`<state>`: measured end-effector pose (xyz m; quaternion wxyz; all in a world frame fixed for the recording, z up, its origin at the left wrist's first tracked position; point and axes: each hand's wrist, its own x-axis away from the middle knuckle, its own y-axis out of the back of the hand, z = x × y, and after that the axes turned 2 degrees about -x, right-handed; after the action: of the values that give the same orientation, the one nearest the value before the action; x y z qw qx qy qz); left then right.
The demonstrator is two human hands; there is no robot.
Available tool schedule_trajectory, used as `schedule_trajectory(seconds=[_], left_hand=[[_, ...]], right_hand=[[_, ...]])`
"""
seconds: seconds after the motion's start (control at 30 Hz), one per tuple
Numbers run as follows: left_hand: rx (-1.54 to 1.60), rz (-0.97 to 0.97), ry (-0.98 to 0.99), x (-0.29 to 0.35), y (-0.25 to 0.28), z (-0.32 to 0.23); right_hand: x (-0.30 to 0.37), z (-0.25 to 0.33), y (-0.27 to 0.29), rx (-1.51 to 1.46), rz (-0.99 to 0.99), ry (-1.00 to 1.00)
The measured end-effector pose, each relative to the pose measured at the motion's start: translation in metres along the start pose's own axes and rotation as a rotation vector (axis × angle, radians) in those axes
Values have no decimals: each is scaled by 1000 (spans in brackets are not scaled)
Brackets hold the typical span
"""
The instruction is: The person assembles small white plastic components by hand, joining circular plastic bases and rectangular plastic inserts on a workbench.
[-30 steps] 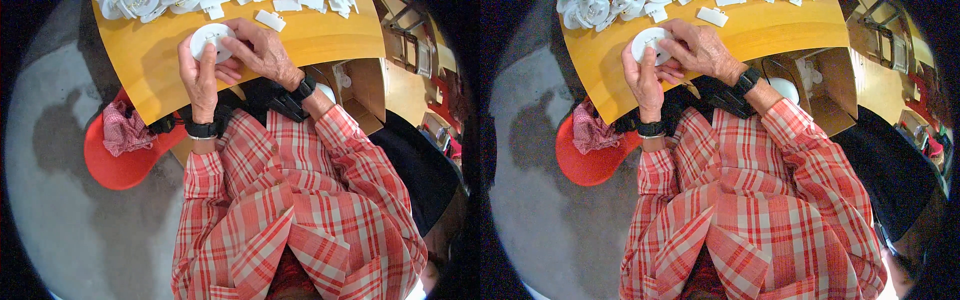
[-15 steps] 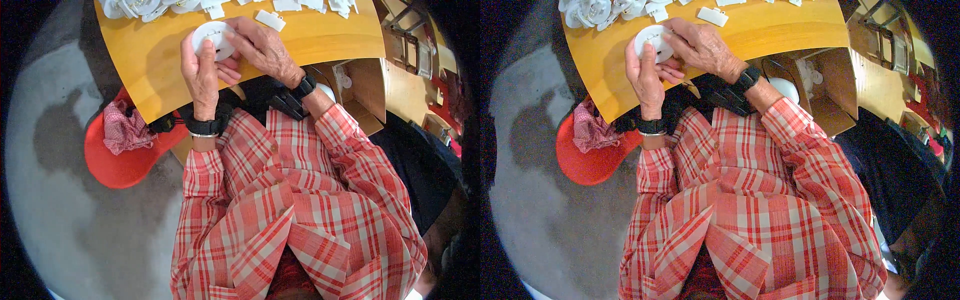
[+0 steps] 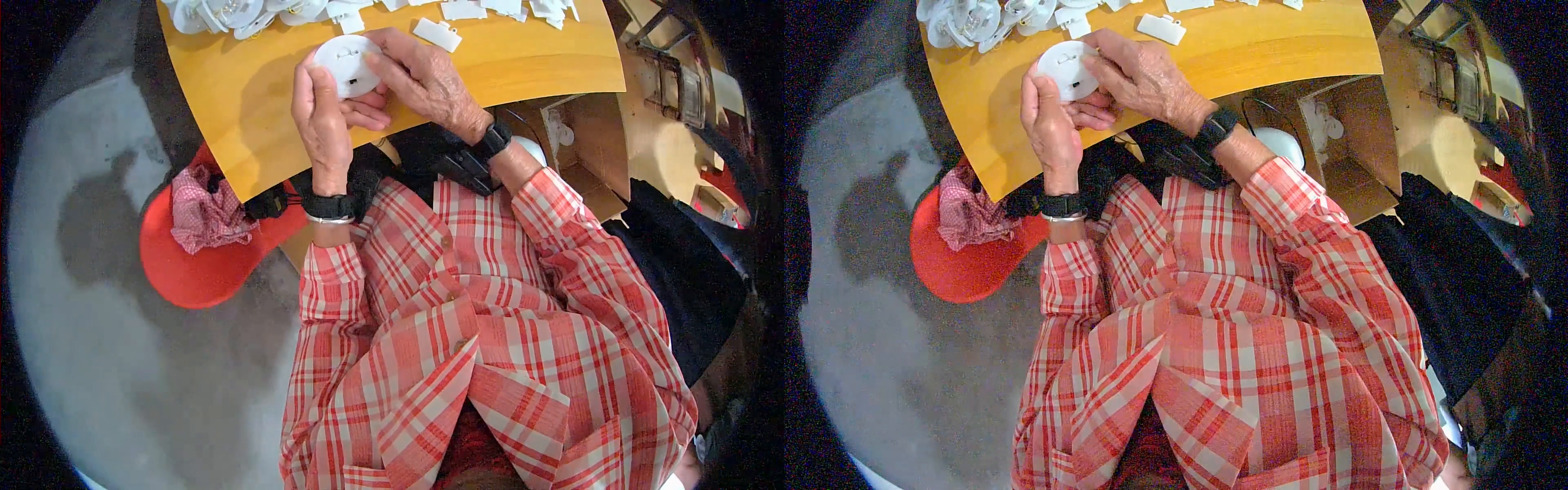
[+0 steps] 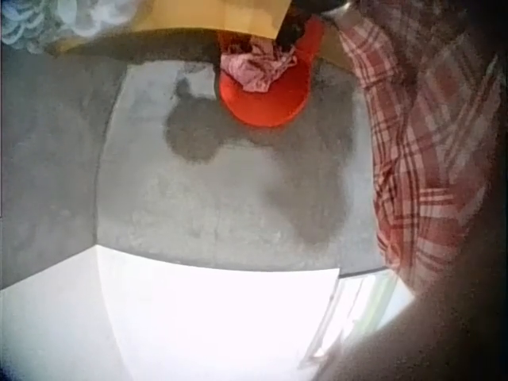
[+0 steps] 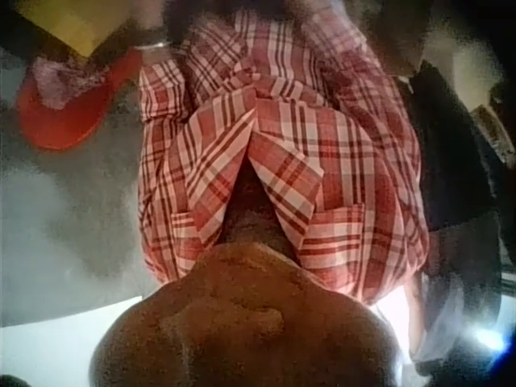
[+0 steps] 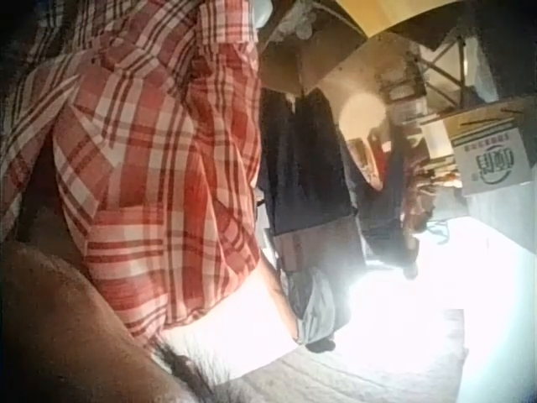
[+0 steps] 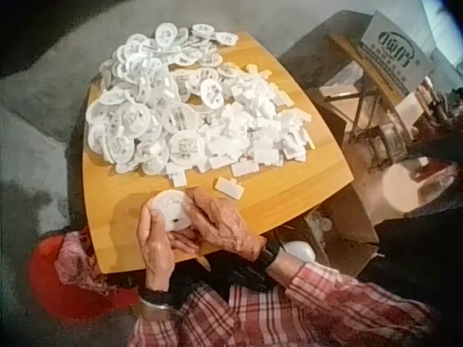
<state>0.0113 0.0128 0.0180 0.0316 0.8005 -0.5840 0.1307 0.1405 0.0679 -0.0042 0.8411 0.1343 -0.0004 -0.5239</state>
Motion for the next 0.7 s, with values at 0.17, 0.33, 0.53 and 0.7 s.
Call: schedule_trajectory(seconds=[0.17, 0.33, 0.53, 0.7], left_hand=[[40, 57, 10, 1, 2, -1], [16, 74, 11, 0, 6, -2], [29, 10, -1, 0, -4, -3], [-157, -179, -120, -3, 1, 15]], right_hand=[[-1, 5, 5, -21, 19, -26], [-1, 0, 1, -27, 22, -10], [-2, 1, 4, 44, 15, -15], [2, -3, 0, -40, -3, 23]])
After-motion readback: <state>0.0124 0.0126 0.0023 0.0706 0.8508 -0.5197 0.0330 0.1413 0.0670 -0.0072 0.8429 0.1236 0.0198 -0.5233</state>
